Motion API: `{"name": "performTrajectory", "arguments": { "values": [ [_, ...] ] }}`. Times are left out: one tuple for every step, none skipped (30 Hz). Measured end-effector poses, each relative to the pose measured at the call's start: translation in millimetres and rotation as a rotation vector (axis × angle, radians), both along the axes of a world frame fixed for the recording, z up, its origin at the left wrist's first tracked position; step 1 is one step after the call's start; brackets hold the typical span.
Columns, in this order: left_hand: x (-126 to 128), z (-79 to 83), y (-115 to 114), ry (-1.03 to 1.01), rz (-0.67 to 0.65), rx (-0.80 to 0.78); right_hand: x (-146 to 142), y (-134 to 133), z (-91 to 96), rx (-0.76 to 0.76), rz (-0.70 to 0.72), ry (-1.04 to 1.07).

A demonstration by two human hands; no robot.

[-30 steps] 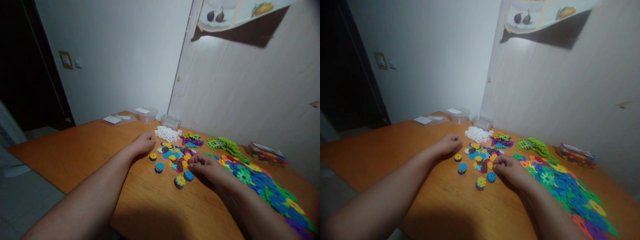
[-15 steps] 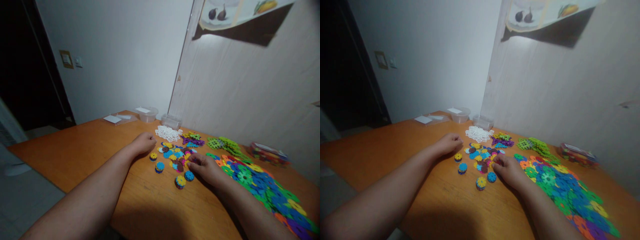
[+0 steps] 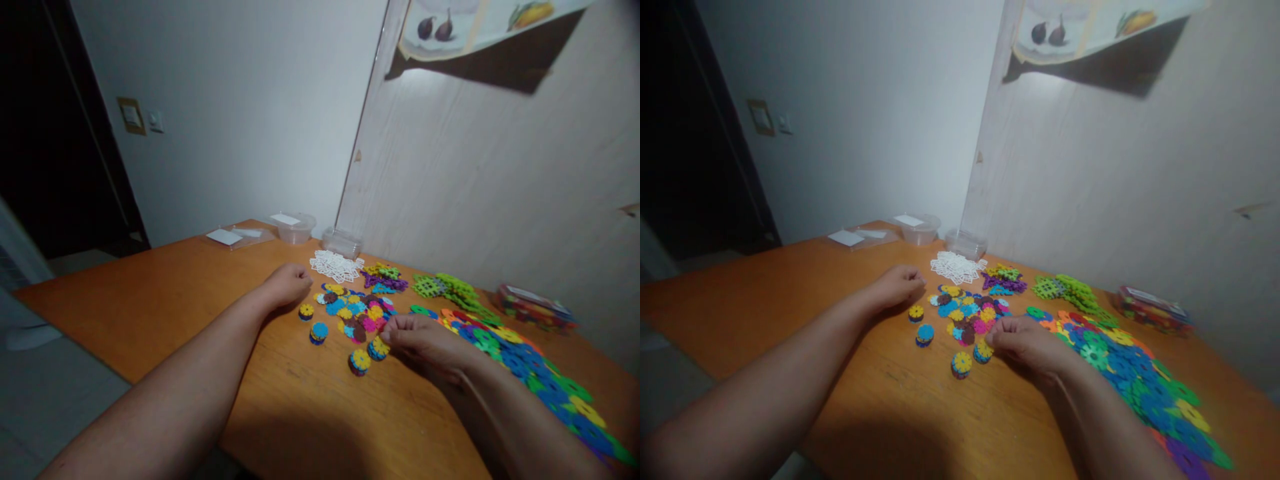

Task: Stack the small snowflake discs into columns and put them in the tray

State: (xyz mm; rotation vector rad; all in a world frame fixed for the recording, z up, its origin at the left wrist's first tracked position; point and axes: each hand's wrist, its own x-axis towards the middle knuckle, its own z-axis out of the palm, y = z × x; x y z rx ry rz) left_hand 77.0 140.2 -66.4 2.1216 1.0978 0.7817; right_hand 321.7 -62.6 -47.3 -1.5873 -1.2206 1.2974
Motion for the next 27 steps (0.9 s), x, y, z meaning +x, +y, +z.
{"name": "performTrajectory", "arguments": {
  "values": [
    [0.0, 0.3, -0.7, -0.004, 0.003, -0.005, 0.6, 0.7, -1.7, -0.010, -0.002, 0.016],
    [-0.1, 0.7, -1.4, -0.007, 0.004, -0.011, 1.3, 1.7, -3.6, -0.006, -0.012, 0.021],
    [-0.1, 1.1, -2.1, -0.012, 0.003, -0.016, 2.1, 2.9, -5.6, 0.010, -0.030, 0.017],
    [-0.2, 1.6, -2.7, -0.016, 0.003, -0.019, 2.8, 4.3, -7.7, 0.041, -0.056, 0.006],
    [-0.3, 2.2, -3.0, -0.017, 0.003, -0.019, 3.2, 5.9, -10.1, 0.080, -0.083, -0.008],
    [-0.5, 2.7, -3.1, -0.014, 0.002, -0.015, 3.5, 7.7, -12.7, 0.123, -0.108, -0.024],
    [-0.6, 3.2, -3.0, -0.008, 0.002, -0.007, 3.7, 9.8, -15.5, 0.166, -0.124, -0.049],
    [-0.8, 3.5, -2.9, 0.000, 0.002, 0.003, 4.0, 12.1, -18.3, 0.199, -0.126, -0.092],
    [-0.9, 3.7, -2.7, 0.010, 0.002, 0.013, 4.5, 14.5, -20.9, 0.228, -0.110, -0.153],
    [-1.0, 3.6, -2.7, 0.019, 0.000, 0.020, 5.2, 16.9, -23.2, 0.256, -0.077, -0.229],
    [-1.0, 3.3, -2.8, 0.022, -0.002, 0.024, 6.2, 19.4, -25.2, 0.284, -0.039, -0.314],
    [-1.1, 2.9, -3.2, 0.019, -0.001, 0.024, 7.4, 21.7, -26.7, 0.310, -0.002, -0.398],
    [-1.1, 2.4, -3.6, 0.013, -0.001, 0.020, 8.7, 23.8, -27.7, 0.333, 0.029, -0.476],
    [-1.1, 2.0, -4.1, 0.004, -0.001, 0.016, 9.9, 25.6, -28.4, 0.354, 0.053, -0.541],
    [-1.1, 1.7, -4.6, -0.004, 0.000, 0.011, 10.9, 27.1, -28.6, 0.368, 0.070, -0.592],
    [-1.2, 1.7, -4.9, -0.008, 0.001, 0.007, 11.5, 28.1, -28.6, 0.373, 0.079, -0.630],
    [-1.2, 1.8, -5.0, -0.009, 0.000, 0.004, 11.8, 28.7, -28.4, 0.371, 0.088, -0.661],
    [-1.3, 2.1, -4.9, -0.004, -0.001, 0.004, 11.6, 29.0, -28.1, 0.367, 0.091, -0.687],
    [-1.4, 2.5, -4.6, 0.002, -0.004, 0.006, 11.1, 29.0, -27.8, 0.364, 0.085, -0.706],
    [-1.5, 2.8, -4.3, 0.008, -0.007, 0.009, 10.4, 28.7, -27.4, 0.360, 0.074, -0.716],
    [-1.5, 3.1, -4.0, 0.013, -0.008, 0.011, 9.6, 28.2, -27.2, 0.358, 0.054, -0.710],
    [-1.5, 3.3, -3.9, 0.013, -0.008, 0.013, 8.9, 27.5, -26.8, 0.353, 0.030, -0.684],
    [-1.5, 3.5, -3.8, 0.009, -0.005, 0.013, 8.4, 26.5, -26.3, 0.342, 0.001, -0.634],
    [-1.4, 3.6, -3.8, 0.002, -0.002, 0.011, 8.2, 25.1, -25.3, 0.320, -0.033, -0.559],
    [-1.3, 3.8, -4.0, -0.004, 0.002, 0.010, 8.3, 23.2, -23.6, 0.295, -0.076, -0.467],
    [-1.3, 4.1, -4.1, -0.007, 0.004, 0.009, 8.8, 20.8, -21.0, 0.272, -0.121, -0.367],
    [-1.2, 4.5, -4.3, -0.009, 0.005, 0.009, 9.6, 17.8, -17.6, 0.250, -0.160, -0.274]
  ]
}}
